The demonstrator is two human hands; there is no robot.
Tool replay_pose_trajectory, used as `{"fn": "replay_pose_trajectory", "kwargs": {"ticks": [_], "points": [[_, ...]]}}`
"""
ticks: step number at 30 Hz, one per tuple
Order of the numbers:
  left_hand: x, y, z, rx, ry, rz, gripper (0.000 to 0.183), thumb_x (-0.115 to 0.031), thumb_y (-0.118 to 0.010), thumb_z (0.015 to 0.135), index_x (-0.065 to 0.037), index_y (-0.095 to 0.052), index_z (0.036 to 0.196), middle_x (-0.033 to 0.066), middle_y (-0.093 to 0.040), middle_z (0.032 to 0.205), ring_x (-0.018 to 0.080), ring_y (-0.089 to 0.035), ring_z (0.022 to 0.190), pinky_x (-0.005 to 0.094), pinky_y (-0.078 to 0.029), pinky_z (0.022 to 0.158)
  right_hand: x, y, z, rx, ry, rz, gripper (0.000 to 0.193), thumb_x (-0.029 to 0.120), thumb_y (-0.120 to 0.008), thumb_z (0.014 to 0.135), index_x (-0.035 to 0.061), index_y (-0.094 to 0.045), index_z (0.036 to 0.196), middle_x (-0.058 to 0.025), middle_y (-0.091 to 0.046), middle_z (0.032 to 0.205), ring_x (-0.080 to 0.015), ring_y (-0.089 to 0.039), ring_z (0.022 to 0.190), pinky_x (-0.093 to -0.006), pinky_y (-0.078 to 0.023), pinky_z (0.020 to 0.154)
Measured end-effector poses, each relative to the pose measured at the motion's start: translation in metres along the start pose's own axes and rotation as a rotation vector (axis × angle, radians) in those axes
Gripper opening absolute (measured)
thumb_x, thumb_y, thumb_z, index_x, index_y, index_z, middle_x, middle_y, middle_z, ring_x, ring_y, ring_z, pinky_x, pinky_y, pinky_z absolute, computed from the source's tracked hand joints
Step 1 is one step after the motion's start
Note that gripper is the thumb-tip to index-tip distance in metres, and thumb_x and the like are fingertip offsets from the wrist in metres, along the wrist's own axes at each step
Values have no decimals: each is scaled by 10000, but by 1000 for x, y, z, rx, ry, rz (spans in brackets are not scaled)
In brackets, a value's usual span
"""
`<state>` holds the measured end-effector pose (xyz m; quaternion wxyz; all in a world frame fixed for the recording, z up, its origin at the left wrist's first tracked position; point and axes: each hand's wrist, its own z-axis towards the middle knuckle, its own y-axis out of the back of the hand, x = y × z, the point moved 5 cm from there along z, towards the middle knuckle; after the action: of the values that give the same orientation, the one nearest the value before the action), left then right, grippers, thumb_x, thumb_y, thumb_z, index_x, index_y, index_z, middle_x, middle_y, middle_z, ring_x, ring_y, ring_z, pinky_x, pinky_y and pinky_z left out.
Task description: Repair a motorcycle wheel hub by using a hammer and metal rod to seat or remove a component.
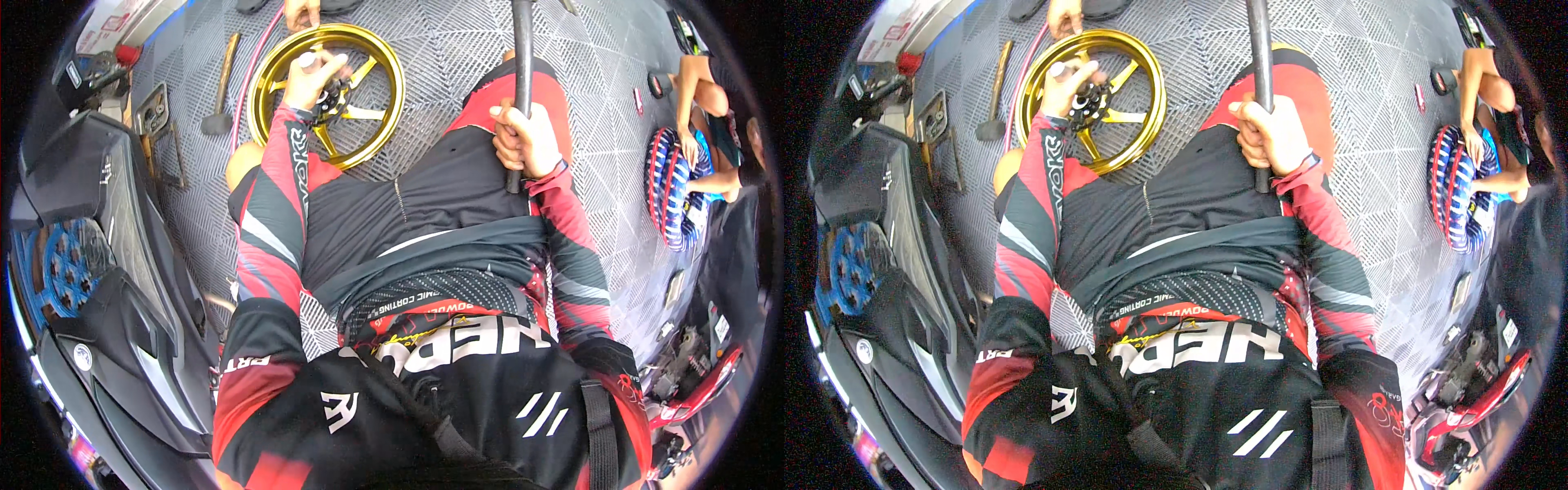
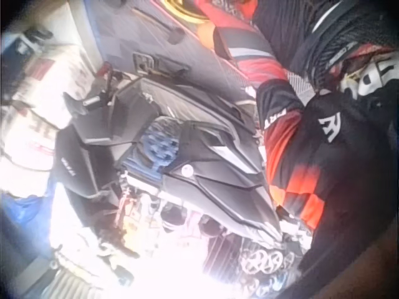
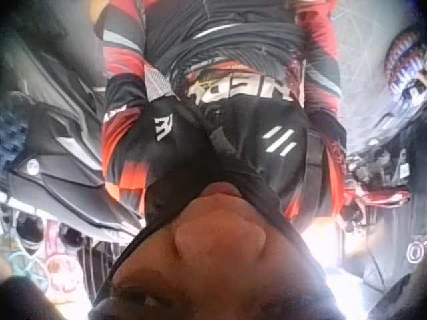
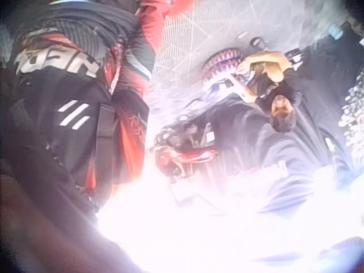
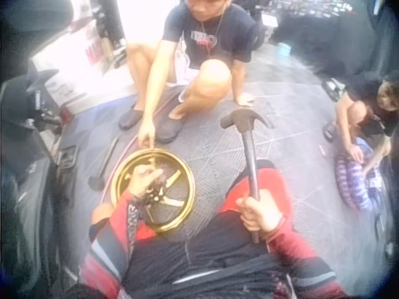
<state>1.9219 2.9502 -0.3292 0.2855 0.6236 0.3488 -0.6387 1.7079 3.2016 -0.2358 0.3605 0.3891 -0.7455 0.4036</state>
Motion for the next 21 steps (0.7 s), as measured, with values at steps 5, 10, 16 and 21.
{"fn": "replay_pose_trajectory", "kwargs": {"ticks": [5, 10, 16, 21], "points": [[12, 19, 2, -282, -154, 61, 230, -104, -651, 846, -36, -563, 644, 18, -557, 562, 98, -517, 461, 247, -391, 442, 0, -6, -1, 20, 2, 27, 344, 122, -540, 875, 115, -324, 607, 36, -260, 453, -51, -201, 316, -240, -147, 294], [11, 9, -1, -496, -178, 155, 276, -115, -602, 860, -30, -550, 603, 31, -539, 527, 114, -520, 444, 269, -391, 424, 2, -3, -3, 16, 4, 57, 350, 124, -547, 873, 117, -321, 605, 38, -258, 453, -49, -209, 315, -240, -149, 295], [10, 14, -7, -352, -195, 22, 295, -80, -598, 857, -63, -490, 583, 6, -479, 514, 97, -449, 418, 250, -355, 417, -1, -3, -7, 16, -8, 75, 325, 127, -553, 874, 109, -360, 613, 37, -277, 460, -46, -221, 320, -234, -164, 302], [4, 15, -3, -113, -138, -18, 312, -62, -610, 853, -81, -448, 587, 18, -450, 531, 111, -444, 482, 266, -370, 480, 0, -1, -11, 54, 7, 70, 290, 137, -545, 883, 103, -403, 632, 36, -300, 468, -41, -227, 325, -223, -169, 304]]}}
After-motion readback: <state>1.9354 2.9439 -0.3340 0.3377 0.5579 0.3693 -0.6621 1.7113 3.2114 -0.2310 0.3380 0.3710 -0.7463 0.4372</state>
